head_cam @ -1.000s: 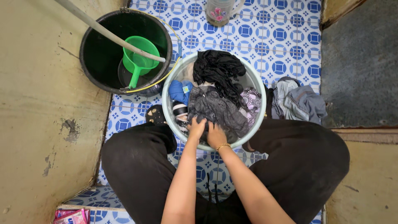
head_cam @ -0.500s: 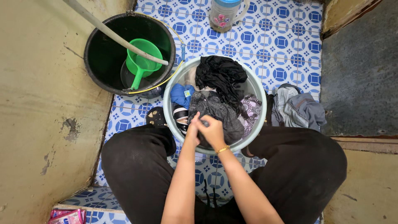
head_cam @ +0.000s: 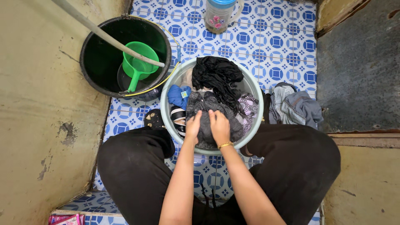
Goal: The person sits on a tiled floor and hand-washes a mixed load of clothes in a white basin filled with soapy water. They repeatedly submerge, agitate, and wring out individual garments, including dark and light-colored items, then place them aside.
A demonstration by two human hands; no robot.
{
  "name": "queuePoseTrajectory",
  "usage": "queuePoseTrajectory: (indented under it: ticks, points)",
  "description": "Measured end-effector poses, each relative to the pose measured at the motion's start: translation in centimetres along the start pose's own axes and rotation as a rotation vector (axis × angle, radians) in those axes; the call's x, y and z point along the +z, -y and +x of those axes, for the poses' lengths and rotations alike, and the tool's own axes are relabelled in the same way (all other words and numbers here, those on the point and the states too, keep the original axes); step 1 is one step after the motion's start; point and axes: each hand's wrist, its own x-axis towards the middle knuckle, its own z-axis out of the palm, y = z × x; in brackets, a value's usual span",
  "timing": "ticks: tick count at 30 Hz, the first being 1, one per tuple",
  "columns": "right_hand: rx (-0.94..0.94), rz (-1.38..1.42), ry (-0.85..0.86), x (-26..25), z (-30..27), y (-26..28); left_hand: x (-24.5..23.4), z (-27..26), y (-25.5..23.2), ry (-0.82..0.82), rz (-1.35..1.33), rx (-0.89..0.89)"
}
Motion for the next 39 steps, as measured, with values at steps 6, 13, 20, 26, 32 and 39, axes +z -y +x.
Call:
queuePoseTrajectory:
  ticks: [6, 13, 20, 26, 32, 39]
  points:
    - [-0.096, -0.063, 0.399, 5.9, -3.0, -7.0, -2.0, 3.7, 4.3, -0.266, 0.336, 0.072]
    - [0.034, -0.542, 0.546, 8.8, -3.2, -10.8, -1.9, 4.8, 6.4, -0.061, 0.360, -0.047]
    - [0.157, 0.081, 0.121, 2.6, -1.3, -1.2, -2.6, 3.4, 4.5, -0.044, 0.041, -0.170]
    - [-0.170, 0.086, 0.043, 0.4, -1.7, 5.4, -1.9, 2.7, 2.4, 0.171, -0.342, -0.194]
    - [0.015, -0.066, -0.097, 0.2, 1.4, 0.3, 0.4, -2.4, -3.4, 0.224, -0.057, -0.157]
    - [0.025, 0.083, 0.030, -0.2, 2.1, -1.7, -0.4, -3.7, -5.9, -0.086, 0.954, 0.239]
